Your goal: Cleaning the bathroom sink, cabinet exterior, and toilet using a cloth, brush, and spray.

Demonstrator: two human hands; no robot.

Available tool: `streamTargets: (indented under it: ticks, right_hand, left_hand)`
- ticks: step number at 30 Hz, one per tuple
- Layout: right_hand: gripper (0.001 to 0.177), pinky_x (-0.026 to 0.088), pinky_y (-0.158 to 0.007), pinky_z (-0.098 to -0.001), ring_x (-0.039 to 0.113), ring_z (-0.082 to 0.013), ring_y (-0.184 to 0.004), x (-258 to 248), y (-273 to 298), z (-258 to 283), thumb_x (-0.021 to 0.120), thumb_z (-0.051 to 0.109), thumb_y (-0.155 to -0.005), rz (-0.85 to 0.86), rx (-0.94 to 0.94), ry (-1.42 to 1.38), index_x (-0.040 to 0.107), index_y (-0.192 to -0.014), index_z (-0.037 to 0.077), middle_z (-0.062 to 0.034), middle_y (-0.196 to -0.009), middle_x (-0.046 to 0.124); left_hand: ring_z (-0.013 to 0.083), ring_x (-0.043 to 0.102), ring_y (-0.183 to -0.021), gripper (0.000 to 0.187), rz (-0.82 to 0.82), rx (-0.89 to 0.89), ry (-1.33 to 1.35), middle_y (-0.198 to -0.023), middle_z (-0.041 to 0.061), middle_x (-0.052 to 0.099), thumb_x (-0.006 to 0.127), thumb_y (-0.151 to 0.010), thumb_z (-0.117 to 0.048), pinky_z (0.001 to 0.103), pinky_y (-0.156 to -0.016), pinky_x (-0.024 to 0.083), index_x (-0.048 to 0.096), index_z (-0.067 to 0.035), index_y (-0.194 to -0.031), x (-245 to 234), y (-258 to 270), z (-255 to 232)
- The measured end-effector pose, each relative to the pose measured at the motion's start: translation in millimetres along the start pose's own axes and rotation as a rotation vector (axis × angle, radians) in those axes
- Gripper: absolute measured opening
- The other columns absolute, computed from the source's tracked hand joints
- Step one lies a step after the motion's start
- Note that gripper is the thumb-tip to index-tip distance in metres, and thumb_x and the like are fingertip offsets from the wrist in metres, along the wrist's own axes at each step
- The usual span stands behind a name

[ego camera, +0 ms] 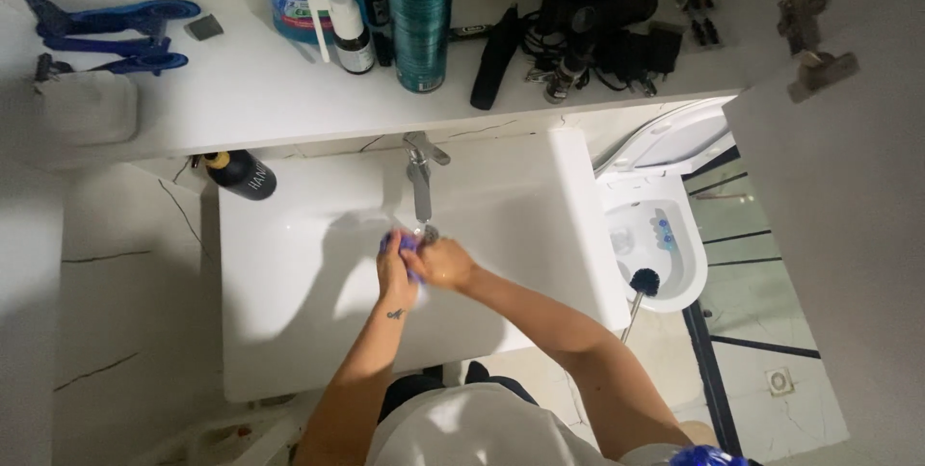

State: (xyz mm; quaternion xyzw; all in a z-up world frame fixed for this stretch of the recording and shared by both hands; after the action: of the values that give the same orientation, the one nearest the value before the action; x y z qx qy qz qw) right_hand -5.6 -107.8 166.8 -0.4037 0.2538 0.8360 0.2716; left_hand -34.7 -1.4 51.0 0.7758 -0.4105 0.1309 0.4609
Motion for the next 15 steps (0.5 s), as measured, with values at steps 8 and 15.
streamTargets:
  ticks: [8, 15]
  right_hand:
    - [0.044, 0.057, -0.06, -0.0524, 0.07, -0.0405, -0.075, -166.3, -17.1, 6.8, 0.048, 0.042, -0.104, -0.679, 0.119, 0.102, 0.059, -0.118, 0.001, -0.0192, -0.104, 0.067]
    - [0.033, 0.059, -0.075, -0.0528, 0.072, -0.0416, -0.09, -122.6, -52.6, -59.6, 0.052, 0.029, -0.099, -0.402, 0.483, 0.14, 0.052, -0.123, 0.005, -0.0186, -0.113, 0.065]
  left_hand:
    - [0.0369, 0.054, -0.121, 0.042, 0.195, 0.944, -1.073, -0.124, 0.021, 0.056, 0.059, -0.106, -0.035, 0.047, -0.103, 0.043, 0.061, 0.0, -0.127, 185.4, 54.4, -133.3]
    - [0.0372, 0.057, -0.111, 0.033, 0.192, 0.898, -1.388, -0.118, 0.021, 0.056, 0.055, -0.108, -0.028, 0.049, -0.097, 0.048, 0.062, 0.001, -0.121, 207.0, 21.2, -113.4]
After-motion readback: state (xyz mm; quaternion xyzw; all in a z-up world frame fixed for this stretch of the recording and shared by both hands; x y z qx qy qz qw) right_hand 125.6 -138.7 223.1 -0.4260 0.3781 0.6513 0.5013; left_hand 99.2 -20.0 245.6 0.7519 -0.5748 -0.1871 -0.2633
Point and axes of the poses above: each hand's wrist, its own y-axis away from the middle knuckle, its own x-axis out of the palm, z = x × y, the point moved 5 cm from there along -y, towards the middle knuckle
